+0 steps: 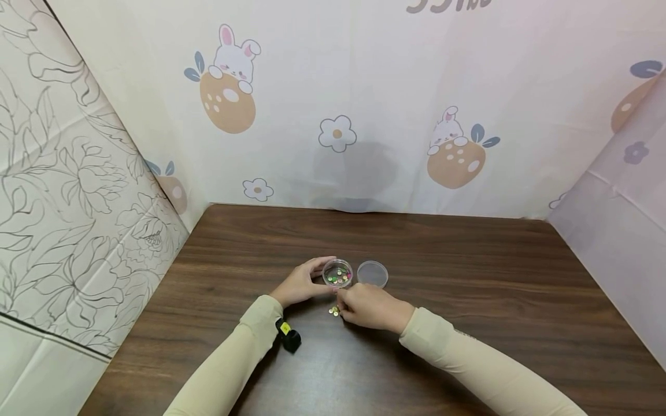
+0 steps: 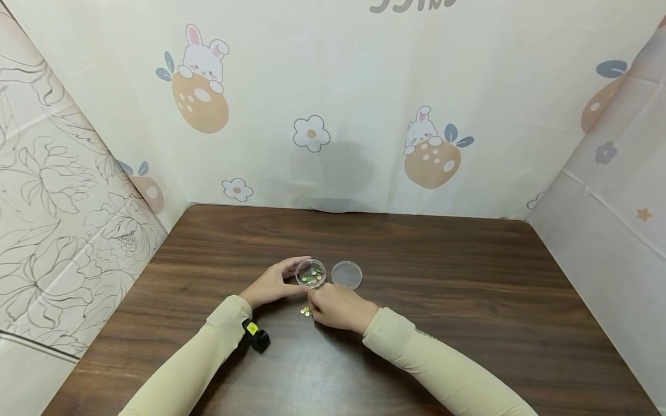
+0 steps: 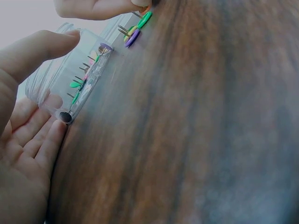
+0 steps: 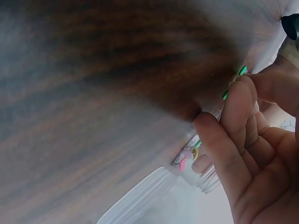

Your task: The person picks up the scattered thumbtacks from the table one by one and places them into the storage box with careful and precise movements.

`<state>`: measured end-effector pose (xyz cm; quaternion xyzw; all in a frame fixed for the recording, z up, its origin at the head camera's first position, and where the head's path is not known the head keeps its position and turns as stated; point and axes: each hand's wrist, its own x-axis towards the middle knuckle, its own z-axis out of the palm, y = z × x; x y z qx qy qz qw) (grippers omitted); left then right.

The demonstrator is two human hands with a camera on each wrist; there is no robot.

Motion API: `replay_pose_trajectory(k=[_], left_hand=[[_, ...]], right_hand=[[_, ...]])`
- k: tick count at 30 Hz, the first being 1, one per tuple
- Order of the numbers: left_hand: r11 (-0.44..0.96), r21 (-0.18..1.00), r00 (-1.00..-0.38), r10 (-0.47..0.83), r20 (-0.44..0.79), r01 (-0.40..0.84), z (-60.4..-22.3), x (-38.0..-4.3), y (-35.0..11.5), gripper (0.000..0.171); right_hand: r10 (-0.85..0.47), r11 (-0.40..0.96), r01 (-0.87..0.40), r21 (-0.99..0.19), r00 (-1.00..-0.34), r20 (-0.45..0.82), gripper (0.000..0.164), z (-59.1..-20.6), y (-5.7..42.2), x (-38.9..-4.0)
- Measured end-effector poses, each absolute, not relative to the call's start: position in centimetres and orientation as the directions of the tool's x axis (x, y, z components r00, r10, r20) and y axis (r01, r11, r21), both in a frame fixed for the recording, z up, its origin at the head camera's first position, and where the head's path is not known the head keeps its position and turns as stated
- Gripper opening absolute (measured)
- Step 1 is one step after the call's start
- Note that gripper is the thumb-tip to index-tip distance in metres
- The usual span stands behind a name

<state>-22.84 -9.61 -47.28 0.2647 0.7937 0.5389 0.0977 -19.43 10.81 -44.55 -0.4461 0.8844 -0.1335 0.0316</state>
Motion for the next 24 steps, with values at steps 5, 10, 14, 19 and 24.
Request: replay_pose_trajectory(k=[5,10,14,19,24], left_hand=[[0.295,0.905,-0.842,0.528,0.112,0.306,-46.6,-22.5,-9.6,0.069],[0.313,0.901,-0.847,0.521,0.102,0.301,-46.6,-22.4,-9.6,0.069],[0.314,0.901,-0.849,0.518,0.101,0.299,-46.6,-22.4,-9.5,0.07],[0.311,0.902,-0.849,0.518,0.103,0.299,-46.5,-22.4,-9.5,0.07],[0.314,0.897,-0.852,0.51,0.117,0.311,-47.2,-22.8,-9.5,0.071]], right_hand=[[-0.793,0.575,-0.765,-0.29,-0.609,0.033,0.014,-44.5,10.9,-19.5],[-0.799,0.552,-0.755,-0.354,-0.6,0.035,0.013,-44.4,11.2,-19.7],[-0.805,0.533,-0.755,-0.382,-0.592,0.046,0.013,-44.5,11.5,-19.8],[-0.805,0.528,-0.756,-0.386,-0.591,0.056,0.012,-44.4,11.7,-20.0],[-0.798,0.515,-0.766,-0.384,-0.592,0.113,0.008,-43.8,12.0,-20.2]])
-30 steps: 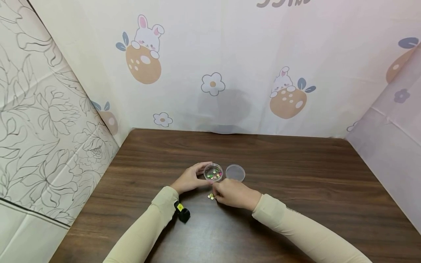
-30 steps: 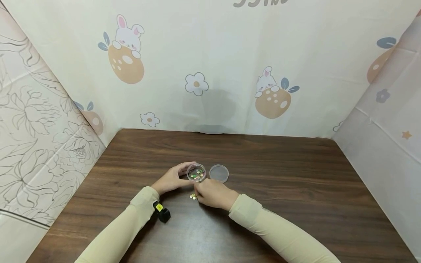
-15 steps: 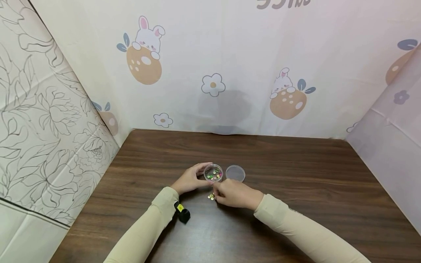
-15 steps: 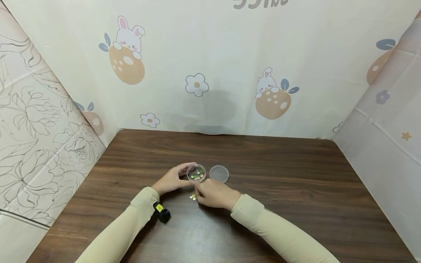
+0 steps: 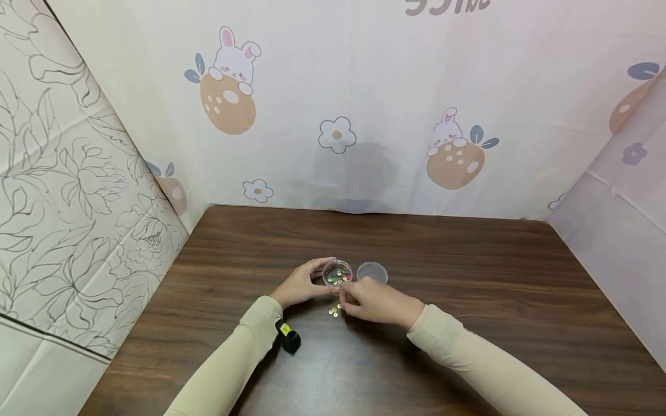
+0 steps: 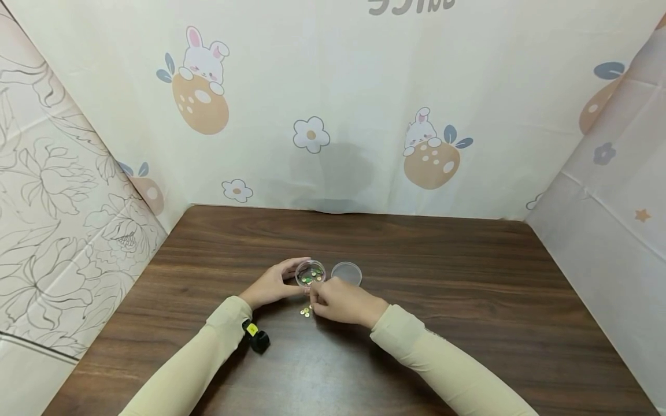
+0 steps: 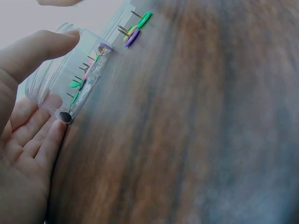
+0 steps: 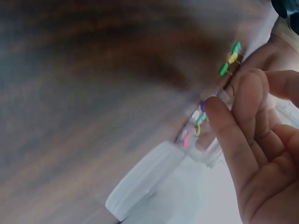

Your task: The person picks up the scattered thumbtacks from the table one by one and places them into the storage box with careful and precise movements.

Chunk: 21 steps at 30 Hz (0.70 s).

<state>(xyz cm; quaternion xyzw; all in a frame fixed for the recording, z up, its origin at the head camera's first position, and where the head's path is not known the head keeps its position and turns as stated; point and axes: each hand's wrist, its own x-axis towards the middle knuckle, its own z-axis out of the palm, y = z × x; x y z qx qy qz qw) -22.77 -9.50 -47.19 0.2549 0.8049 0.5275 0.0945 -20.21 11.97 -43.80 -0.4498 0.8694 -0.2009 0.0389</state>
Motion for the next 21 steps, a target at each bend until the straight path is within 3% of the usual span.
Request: replay_pose_trajectory(k=[8,21], left_hand=[[0.333,0.896,-0.856,0.509,0.092,0.294,-46.8,-22.6,-9.5,0.072],[0.338,0.9,-0.862,0.501,0.077,0.276,-46.3,-22.3,-9.4,0.07]], right_hand=[[-0.749,0.532,-0.756,-0.38,-0.63,0.204,0.004,-42.6,12.2,-21.0],[-0.642,0.631,-0.662,-0.404,-0.738,0.208,0.006,-42.4,12.3,-22.6]])
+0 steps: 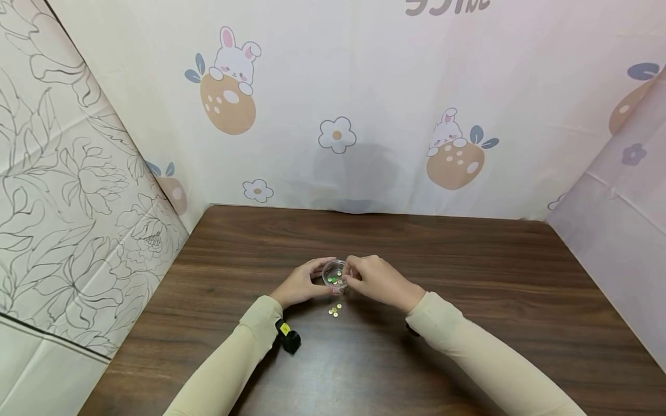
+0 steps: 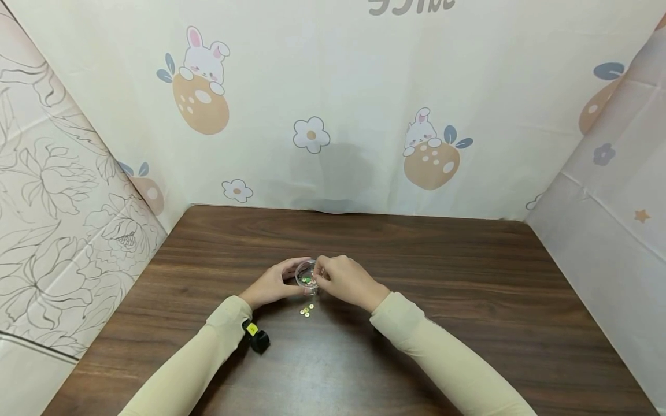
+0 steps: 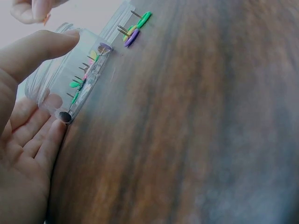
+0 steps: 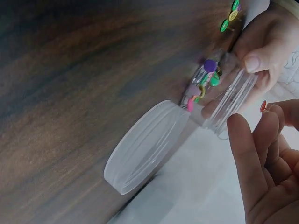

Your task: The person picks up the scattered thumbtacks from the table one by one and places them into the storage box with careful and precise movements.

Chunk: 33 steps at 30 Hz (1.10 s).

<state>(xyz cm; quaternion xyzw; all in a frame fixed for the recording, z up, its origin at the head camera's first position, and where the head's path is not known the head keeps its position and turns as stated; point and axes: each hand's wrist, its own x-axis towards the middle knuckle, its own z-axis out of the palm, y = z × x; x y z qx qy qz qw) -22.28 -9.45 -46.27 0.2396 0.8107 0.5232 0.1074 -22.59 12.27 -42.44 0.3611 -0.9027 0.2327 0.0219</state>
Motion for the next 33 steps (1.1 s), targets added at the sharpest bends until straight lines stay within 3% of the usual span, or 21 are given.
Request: replay_pose_trajectory(k=[33], left_hand=[[0.322,0.907,-0.854,0.515,0.071,0.27,-46.5,-22.4,-9.5,0.069]], right_hand=[[-0.599,0.676,-0.592,-0.439,-0.788,0.141,0.006,-43.4,11.6,-24.8]])
